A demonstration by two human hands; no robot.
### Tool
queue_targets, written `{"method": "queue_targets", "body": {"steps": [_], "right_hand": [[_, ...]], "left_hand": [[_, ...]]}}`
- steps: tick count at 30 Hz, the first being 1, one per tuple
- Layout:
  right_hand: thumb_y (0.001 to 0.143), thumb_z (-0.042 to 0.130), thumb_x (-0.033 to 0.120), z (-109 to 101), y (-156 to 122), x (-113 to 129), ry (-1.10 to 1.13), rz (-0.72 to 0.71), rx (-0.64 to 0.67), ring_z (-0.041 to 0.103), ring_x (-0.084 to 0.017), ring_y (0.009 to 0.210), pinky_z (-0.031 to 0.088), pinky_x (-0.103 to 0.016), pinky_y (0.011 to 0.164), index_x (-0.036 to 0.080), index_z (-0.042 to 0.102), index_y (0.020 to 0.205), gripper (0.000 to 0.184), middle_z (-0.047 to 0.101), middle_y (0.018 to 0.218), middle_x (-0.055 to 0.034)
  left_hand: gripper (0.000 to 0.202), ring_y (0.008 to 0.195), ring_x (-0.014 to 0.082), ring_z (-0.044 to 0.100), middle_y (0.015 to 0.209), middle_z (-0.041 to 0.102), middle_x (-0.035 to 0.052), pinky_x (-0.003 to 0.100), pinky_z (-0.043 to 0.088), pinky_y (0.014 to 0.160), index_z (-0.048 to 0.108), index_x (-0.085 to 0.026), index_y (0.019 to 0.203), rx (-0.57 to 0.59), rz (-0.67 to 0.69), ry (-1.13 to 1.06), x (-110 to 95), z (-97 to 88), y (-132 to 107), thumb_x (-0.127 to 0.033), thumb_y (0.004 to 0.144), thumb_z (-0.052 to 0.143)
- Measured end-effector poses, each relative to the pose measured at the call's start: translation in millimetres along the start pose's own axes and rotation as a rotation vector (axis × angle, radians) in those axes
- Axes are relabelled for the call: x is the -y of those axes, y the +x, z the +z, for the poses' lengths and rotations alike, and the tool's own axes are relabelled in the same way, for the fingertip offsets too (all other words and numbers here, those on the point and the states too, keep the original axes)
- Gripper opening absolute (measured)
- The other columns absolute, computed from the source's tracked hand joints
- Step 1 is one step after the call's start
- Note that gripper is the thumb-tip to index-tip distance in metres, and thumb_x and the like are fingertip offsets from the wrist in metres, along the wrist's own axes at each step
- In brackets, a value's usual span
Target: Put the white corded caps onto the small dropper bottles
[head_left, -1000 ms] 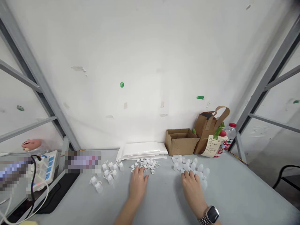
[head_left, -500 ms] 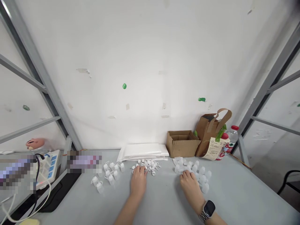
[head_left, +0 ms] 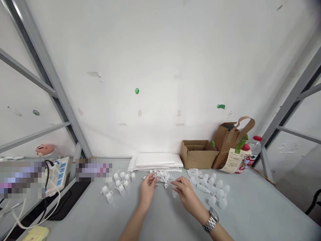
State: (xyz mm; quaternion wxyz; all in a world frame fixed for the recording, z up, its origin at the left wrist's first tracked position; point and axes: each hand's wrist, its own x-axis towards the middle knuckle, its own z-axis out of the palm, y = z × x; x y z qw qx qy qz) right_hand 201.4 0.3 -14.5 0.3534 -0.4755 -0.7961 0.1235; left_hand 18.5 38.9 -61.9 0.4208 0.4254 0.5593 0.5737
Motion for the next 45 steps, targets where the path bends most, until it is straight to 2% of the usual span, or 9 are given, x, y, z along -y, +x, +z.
{"method": "queue_targets", "body": {"steps": [3,6,9,13,16,22,26,38,45], "right_hand": [[0.084,0.052,0.028,15.8,19.3,1.0,0.402,0.145,-0.023,0.057,-0.019,0.08,0.047,-0.033,0.074,0.021,0.065,0.088,0.015,0.059,0.087,-0.0051],[0.075,0.057,0.051,31.8,26.8,-4.2,0.682,0.323,-0.105,0.056,-0.019,0.069,0.046,-0.031,0.064,0.019,0.062,0.077,0.032,0.059,0.073,-0.0025],[0.072,0.055,0.06,40.9,23.3,-8.7,0.751,0.389,-0.143,0.049,-0.015,0.053,0.042,-0.027,0.052,0.018,0.059,0.075,0.043,0.053,0.058,0.002],[0.069,0.057,0.063,40.5,17.1,-10.0,0.83,0.474,-0.197,0.044,-0.012,0.043,0.038,-0.026,0.045,0.018,0.057,0.074,0.046,0.049,0.049,0.0051],[0.066,0.062,0.061,37.4,16.0,-7.2,0.894,0.518,-0.205,0.051,-0.014,0.045,0.042,-0.027,0.048,0.017,0.057,0.074,0.045,0.059,0.055,0.0004],[0.057,0.075,0.05,40.3,14.9,6.1,1.081,0.541,-0.14,0.059,-0.016,0.051,0.047,-0.029,0.056,0.017,0.058,0.074,0.041,0.066,0.06,-0.0013],[0.052,0.077,0.051,45.4,13.7,10.2,1.054,0.551,-0.18,0.058,-0.016,0.049,0.047,-0.029,0.053,0.017,0.057,0.07,0.043,0.065,0.06,-0.0015],[0.072,0.062,0.043,54.4,0.2,13.1,0.512,0.39,-0.249,0.057,-0.018,0.058,0.045,-0.027,0.056,0.02,0.055,0.075,0.025,0.062,0.063,-0.0012],[0.075,0.06,0.036,57.8,-2.4,14.6,0.433,0.319,-0.263,0.057,-0.016,0.058,0.047,-0.025,0.057,0.021,0.053,0.075,0.016,0.061,0.064,0.0006]], "left_hand": [[0.041,0.077,0.024,0.068,0.082,0.072,0.0095,0.032,0.053,0.063,0.066,-0.016,0.079,0.018,-0.081,-0.141,-4.0,-2.3,0.5,-0.048,0.055,0.071],[0.041,0.077,0.0247,0.069,0.083,0.073,0.0097,0.033,0.054,0.066,0.064,-0.016,0.077,0.015,-0.153,-0.249,-8.6,-5.2,-1.5,-0.047,0.053,0.075],[0.036,0.076,0.0256,0.07,0.082,0.073,0.0102,0.035,0.054,0.067,0.06,-0.017,0.076,0.017,-0.224,-0.327,-12.3,-6.0,-4.7,-0.043,0.056,0.076],[0.026,0.08,0.0256,0.07,0.077,0.074,0.01,0.037,0.054,0.076,0.058,-0.017,0.073,0.025,-0.281,-0.408,-15.0,-4.5,-8.0,-0.034,0.062,0.075],[0.023,0.084,0.0244,0.069,0.078,0.074,0.0095,0.037,0.052,0.083,0.06,-0.017,0.073,0.021,-0.289,-0.446,-16.1,-4.9,-9.0,-0.029,0.062,0.076],[0.035,0.081,0.0233,0.069,0.082,0.074,0.01,0.037,0.052,0.082,0.067,-0.015,0.079,0.053,-0.25,-0.453,-19.6,-5.7,-13.7,-0.033,0.053,0.08],[0.04,0.08,0.0231,0.068,0.087,0.073,0.0101,0.038,0.052,0.081,0.069,-0.014,0.081,0.082,-0.215,-0.46,-22.4,-1.9,-18.5,-0.04,0.051,0.079],[0.024,0.11,0.0269,0.056,0.103,0.07,0.0091,0.038,0.04,0.097,0.068,-0.018,0.078,0.133,0.048,-0.336,-32.1,3.2,-30.5,-0.038,0.065,0.069],[0.025,0.105,0.0265,0.06,0.095,0.071,0.0081,0.041,0.038,0.097,0.064,-0.018,0.082,0.132,-0.081,-0.561,-36.1,6.2,-34.4,-0.03,0.062,0.073]]}}
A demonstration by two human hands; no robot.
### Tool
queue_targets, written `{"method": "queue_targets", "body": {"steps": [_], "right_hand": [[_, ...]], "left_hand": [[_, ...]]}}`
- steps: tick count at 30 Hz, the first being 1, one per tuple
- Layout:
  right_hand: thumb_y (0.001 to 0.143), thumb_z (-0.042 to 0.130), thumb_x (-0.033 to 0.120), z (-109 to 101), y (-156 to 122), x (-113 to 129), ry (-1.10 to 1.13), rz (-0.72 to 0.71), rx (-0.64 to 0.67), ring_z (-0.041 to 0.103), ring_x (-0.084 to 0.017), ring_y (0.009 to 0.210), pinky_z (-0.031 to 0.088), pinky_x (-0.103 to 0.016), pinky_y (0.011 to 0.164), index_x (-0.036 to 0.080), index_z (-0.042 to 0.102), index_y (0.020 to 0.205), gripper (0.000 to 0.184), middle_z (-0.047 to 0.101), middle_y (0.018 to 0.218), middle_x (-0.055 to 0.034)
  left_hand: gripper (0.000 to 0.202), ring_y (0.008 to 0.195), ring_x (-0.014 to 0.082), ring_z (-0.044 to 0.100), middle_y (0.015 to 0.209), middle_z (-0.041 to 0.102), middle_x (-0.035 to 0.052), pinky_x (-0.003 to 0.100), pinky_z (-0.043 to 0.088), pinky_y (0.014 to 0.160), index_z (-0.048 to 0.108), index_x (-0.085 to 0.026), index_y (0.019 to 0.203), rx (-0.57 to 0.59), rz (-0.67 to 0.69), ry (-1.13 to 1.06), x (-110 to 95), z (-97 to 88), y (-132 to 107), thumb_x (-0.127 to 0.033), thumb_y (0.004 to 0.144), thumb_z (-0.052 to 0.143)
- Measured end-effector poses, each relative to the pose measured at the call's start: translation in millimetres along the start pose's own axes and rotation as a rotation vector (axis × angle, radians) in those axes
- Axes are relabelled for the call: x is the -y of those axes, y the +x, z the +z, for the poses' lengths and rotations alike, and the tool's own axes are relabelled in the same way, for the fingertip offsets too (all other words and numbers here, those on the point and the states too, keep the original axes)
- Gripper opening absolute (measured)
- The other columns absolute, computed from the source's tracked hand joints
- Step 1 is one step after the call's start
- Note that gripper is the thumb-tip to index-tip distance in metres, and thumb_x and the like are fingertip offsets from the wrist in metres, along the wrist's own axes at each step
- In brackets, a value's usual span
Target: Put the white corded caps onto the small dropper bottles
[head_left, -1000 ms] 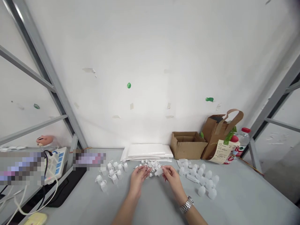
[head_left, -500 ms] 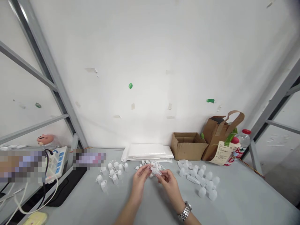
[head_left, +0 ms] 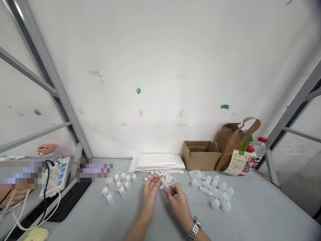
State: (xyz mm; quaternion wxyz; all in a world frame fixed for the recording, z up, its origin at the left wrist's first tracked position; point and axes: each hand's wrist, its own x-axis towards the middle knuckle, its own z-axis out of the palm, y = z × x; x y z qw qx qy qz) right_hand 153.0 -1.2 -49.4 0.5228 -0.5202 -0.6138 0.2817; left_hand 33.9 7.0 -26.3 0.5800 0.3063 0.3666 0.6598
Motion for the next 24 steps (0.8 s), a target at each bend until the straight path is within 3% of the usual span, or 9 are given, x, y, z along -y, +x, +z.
{"method": "queue_targets", "body": {"steps": [5,10,18,24], "right_hand": [[0.077,0.058,0.032,3.1,-2.9,-2.5,-0.055,-0.014,-0.004,0.058,-0.016,0.06,0.047,-0.025,0.059,0.022,0.053,0.074,0.012,0.061,0.066,0.0004],[0.076,0.059,0.031,3.8,-3.4,-5.5,-0.065,-0.012,-0.03,0.057,-0.016,0.057,0.046,-0.024,0.056,0.022,0.052,0.074,0.012,0.059,0.063,0.0018],[0.077,0.058,0.034,5.5,-4.2,-3.6,-0.083,-0.048,-0.027,0.057,-0.016,0.058,0.046,-0.024,0.057,0.022,0.053,0.074,0.013,0.06,0.064,0.0011],[0.078,0.056,0.035,6.8,-4.9,-5.5,-0.117,-0.033,-0.012,0.057,-0.017,0.058,0.046,-0.025,0.057,0.022,0.051,0.072,0.015,0.061,0.065,0.0004]], "left_hand": [[0.024,0.102,0.0269,0.06,0.093,0.072,0.01,0.04,0.036,0.098,0.068,-0.016,0.08,0.027,-0.074,-0.03,0.4,-0.9,0.9,-0.031,0.062,0.071],[0.021,0.103,0.0263,0.059,0.091,0.072,0.0099,0.039,0.034,0.099,0.067,-0.015,0.075,0.018,-0.063,-0.044,4.1,-3.0,2.3,-0.032,0.063,0.071],[0.027,0.085,0.0233,0.064,0.079,0.072,0.0068,0.037,0.042,0.085,0.065,-0.016,0.077,-0.078,-0.03,0.04,2.6,-2.8,4.8,-0.035,0.059,0.074],[0.028,0.089,0.0245,0.063,0.082,0.072,0.0083,0.037,0.041,0.087,0.067,-0.015,0.075,-0.073,-0.016,0.075,5.8,-5.4,5.0,-0.036,0.058,0.075]]}}
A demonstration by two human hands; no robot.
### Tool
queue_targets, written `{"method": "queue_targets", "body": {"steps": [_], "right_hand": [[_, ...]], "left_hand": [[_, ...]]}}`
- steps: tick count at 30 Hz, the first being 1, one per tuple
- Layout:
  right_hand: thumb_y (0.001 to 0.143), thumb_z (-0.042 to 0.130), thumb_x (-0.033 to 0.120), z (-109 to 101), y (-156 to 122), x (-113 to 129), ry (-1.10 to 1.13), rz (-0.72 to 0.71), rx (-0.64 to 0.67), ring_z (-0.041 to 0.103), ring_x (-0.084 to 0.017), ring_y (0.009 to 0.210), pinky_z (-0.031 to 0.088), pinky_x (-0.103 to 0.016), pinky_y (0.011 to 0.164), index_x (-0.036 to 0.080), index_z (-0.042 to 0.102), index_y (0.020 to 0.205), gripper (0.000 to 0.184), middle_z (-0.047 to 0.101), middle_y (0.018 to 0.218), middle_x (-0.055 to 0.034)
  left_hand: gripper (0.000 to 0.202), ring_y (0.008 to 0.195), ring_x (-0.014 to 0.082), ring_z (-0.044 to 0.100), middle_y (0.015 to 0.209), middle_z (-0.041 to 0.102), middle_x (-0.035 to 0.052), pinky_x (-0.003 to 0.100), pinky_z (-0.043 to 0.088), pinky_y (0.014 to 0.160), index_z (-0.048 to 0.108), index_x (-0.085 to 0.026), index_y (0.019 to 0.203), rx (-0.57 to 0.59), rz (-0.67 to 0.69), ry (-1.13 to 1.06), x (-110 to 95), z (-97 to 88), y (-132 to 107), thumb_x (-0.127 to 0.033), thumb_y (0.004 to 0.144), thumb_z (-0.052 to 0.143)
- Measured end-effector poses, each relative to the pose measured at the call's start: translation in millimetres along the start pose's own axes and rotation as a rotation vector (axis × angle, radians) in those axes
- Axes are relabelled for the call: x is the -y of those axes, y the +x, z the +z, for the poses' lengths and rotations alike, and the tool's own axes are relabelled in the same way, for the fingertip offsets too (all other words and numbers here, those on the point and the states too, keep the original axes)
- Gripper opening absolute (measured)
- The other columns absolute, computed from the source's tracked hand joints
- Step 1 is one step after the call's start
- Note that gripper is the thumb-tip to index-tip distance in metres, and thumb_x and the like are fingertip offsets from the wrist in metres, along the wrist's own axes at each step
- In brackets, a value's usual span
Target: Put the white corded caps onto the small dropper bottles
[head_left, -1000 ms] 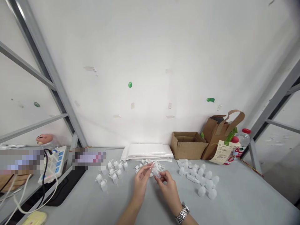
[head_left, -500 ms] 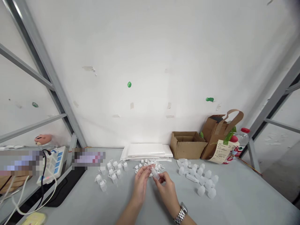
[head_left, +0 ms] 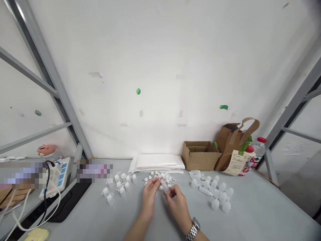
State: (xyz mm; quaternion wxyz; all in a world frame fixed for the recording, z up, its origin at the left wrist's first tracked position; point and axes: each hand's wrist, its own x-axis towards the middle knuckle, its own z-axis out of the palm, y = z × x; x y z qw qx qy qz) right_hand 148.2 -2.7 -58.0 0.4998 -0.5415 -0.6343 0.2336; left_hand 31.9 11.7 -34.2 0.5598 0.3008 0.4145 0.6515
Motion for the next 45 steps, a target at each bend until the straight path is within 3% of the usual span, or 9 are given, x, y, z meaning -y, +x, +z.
{"method": "queue_targets", "body": {"steps": [8,15,20,28,35,45], "right_hand": [[0.081,0.053,0.035,0.8,-1.5,-5.7,-0.06,-0.034,0.01,0.057,-0.017,0.059,0.047,-0.026,0.058,0.022,0.05,0.076,0.015,0.061,0.067,-0.0001],[0.084,0.051,0.035,1.4,-2.5,-7.5,-0.104,-0.11,-0.001,0.059,-0.017,0.062,0.048,-0.026,0.06,0.022,0.051,0.077,0.015,0.062,0.069,-0.0018],[0.086,0.048,0.038,1.1,-2.5,-7.1,-0.154,-0.151,-0.009,0.057,-0.016,0.059,0.047,-0.026,0.057,0.022,0.048,0.072,0.021,0.061,0.067,-0.0015],[0.088,0.044,0.04,0.6,-3.5,-5.2,-0.18,-0.167,0.006,0.056,-0.016,0.06,0.047,-0.026,0.057,0.022,0.046,0.071,0.024,0.059,0.067,-0.0013],[0.088,0.045,0.038,0.7,-3.7,-4.8,-0.194,-0.193,-0.007,0.056,-0.016,0.059,0.046,-0.026,0.056,0.023,0.046,0.07,0.023,0.058,0.066,-0.0008],[0.089,0.044,0.034,0.6,-4.0,-5.2,-0.217,-0.232,-0.024,0.055,-0.016,0.06,0.047,-0.027,0.057,0.022,0.047,0.072,0.021,0.057,0.068,-0.0012]], "left_hand": [[0.022,0.088,0.0242,0.063,0.078,0.071,0.0074,0.038,0.04,0.09,0.065,-0.015,0.067,0.016,0.016,0.002,2.9,0.2,1.2,-0.036,0.061,0.073],[0.03,0.088,0.0252,0.064,0.08,0.071,0.0072,0.039,0.043,0.087,0.065,-0.016,0.077,-0.028,-0.017,-0.053,-0.7,3.0,0.6,-0.033,0.054,0.077],[0.028,0.091,0.0256,0.063,0.082,0.072,0.0077,0.038,0.041,0.09,0.069,-0.016,0.073,-0.035,-0.04,-0.049,-3.7,5.8,-2.2,-0.032,0.053,0.077],[0.023,0.093,0.0257,0.061,0.083,0.072,0.008,0.038,0.039,0.093,0.07,-0.015,0.071,0.016,-0.034,-0.034,-4.2,5.3,-3.1,-0.034,0.057,0.074],[0.023,0.1,0.0261,0.062,0.088,0.073,0.0088,0.039,0.036,0.099,0.069,-0.015,0.072,0.065,-0.078,-0.157,-2.5,1.1,-1.7,-0.033,0.059,0.075],[0.035,0.092,0.0261,0.065,0.08,0.074,0.0077,0.039,0.042,0.089,0.06,-0.018,0.083,0.014,-0.072,-0.101,-4.0,4.4,-1.8,-0.033,0.056,0.077]]}}
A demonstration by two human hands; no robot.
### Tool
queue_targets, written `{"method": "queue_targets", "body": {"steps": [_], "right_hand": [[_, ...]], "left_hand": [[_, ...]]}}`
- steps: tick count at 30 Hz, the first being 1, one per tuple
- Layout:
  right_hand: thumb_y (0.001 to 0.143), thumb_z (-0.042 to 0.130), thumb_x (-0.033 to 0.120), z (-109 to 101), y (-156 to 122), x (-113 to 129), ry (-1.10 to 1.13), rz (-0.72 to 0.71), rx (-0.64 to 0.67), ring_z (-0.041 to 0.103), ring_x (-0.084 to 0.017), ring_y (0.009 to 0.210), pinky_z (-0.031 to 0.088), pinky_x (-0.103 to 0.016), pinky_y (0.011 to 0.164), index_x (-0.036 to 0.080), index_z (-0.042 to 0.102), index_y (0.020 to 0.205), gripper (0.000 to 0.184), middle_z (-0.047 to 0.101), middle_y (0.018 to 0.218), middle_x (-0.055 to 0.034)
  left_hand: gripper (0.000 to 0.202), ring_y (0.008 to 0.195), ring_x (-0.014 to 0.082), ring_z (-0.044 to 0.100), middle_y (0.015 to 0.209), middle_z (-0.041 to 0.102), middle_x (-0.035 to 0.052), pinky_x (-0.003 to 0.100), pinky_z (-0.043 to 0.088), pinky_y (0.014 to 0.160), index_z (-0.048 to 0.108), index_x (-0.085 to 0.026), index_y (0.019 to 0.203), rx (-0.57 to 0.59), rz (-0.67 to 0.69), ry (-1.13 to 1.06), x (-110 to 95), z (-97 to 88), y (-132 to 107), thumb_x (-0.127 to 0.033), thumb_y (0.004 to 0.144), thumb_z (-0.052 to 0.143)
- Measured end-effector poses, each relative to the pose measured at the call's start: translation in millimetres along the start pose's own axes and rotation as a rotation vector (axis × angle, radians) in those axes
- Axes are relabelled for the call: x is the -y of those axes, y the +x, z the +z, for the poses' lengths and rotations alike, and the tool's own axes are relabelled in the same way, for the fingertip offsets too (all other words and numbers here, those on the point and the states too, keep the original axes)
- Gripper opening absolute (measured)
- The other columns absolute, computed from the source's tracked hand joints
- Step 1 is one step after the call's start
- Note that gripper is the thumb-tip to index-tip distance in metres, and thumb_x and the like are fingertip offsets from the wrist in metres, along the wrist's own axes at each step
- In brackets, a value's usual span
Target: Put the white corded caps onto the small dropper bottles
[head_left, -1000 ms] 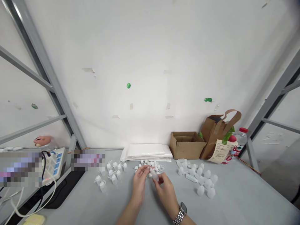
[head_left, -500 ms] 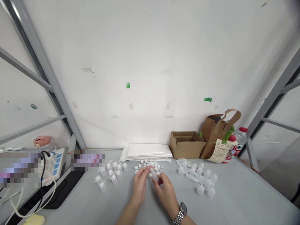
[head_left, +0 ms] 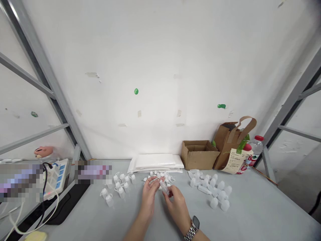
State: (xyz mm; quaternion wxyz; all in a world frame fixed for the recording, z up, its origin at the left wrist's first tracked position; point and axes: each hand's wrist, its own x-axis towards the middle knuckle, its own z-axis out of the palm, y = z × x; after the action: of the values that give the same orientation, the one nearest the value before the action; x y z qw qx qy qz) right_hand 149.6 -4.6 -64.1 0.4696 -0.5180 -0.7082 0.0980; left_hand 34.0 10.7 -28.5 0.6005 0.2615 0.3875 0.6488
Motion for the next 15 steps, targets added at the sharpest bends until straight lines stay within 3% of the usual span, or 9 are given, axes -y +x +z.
{"method": "queue_targets", "body": {"steps": [15], "right_hand": [[0.089,0.044,0.035,-3.2,1.9,2.1,0.005,-0.045,0.008,0.056,-0.016,0.059,0.047,-0.025,0.055,0.022,0.048,0.071,0.022,0.058,0.065,-0.0013]], "left_hand": [[0.028,0.103,0.0256,0.06,0.1,0.07,0.0111,0.035,0.041,0.091,0.067,-0.016,0.089,0.132,-0.146,-0.027,2.3,-7.1,3.1,-0.027,0.063,0.069]]}}
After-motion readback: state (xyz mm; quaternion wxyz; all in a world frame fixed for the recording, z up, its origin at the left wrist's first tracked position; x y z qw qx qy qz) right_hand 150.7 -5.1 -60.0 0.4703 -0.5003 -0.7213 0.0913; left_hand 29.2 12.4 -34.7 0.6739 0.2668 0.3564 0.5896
